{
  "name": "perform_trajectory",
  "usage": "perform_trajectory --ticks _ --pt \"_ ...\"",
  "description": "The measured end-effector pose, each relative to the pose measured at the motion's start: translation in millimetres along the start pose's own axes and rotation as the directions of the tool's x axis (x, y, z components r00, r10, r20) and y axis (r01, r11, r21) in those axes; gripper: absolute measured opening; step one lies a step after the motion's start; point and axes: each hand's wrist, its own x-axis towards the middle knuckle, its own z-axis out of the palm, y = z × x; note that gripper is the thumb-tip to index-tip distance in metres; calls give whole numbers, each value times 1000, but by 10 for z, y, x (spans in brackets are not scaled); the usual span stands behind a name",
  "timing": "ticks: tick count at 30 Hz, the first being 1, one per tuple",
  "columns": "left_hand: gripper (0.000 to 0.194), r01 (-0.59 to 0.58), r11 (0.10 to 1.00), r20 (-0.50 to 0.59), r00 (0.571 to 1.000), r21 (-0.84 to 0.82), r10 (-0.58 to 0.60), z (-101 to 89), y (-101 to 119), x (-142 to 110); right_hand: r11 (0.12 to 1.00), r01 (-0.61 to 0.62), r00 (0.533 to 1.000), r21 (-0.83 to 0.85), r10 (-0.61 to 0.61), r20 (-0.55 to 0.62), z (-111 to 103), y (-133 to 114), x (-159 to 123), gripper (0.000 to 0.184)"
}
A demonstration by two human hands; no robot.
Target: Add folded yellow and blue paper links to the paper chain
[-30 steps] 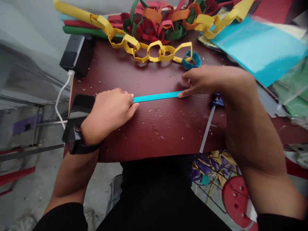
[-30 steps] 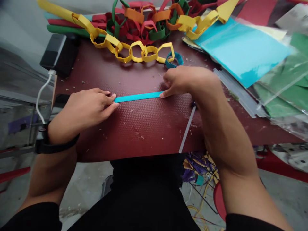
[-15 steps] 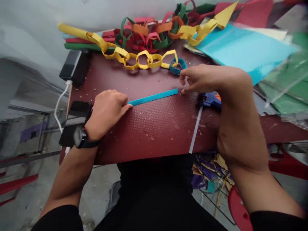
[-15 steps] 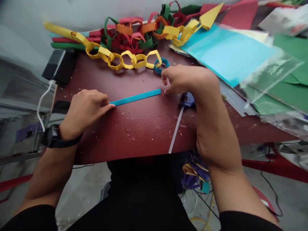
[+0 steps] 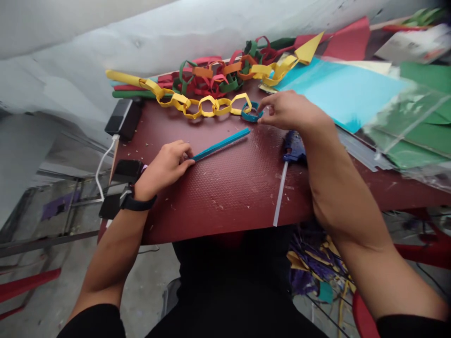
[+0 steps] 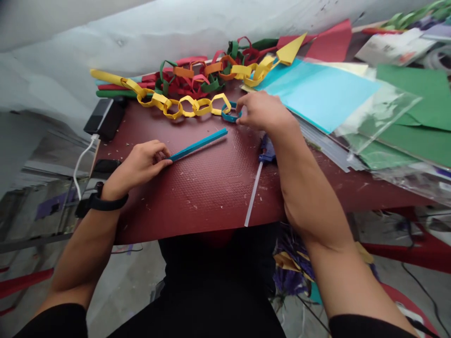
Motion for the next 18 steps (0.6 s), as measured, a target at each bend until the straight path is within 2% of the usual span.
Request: perform_trajectory --ticks 3,6,8,10,12,15,18 --pt "6 4 1000 34 999 -8 -3 -26 2 -5 1000 20 1000 -24 -20 -4 70 -11 79 34" --pt "16 -29 999 40 999 19 28 -32 -2 -15 993 115 993 -10 -115 -32 95 -50 98 30" --pt "21 -55 998 15 998 42 54 -10 -21 -11 983 182 978 -11 -183 -100 108 -97 85 30" --pt "23 -66 997 -21 998 39 67 27 -58 9 964 267 945 -13 -265 -193 141 -161 74 33" --pt "21 -69 997 -72 995 20 70 66 -105 39 923 385 899 8 -373 -228 204 -236 78 39" --pt "16 -72 997 -177 982 -30 66 109 -148 78 822 568 814 36 -555 -168 323 -346 106 45" --pt "13 -73 995 -258 965 -70 52 130 -126 87 766 643 756 -2 -635 -158 404 -436 121 34"
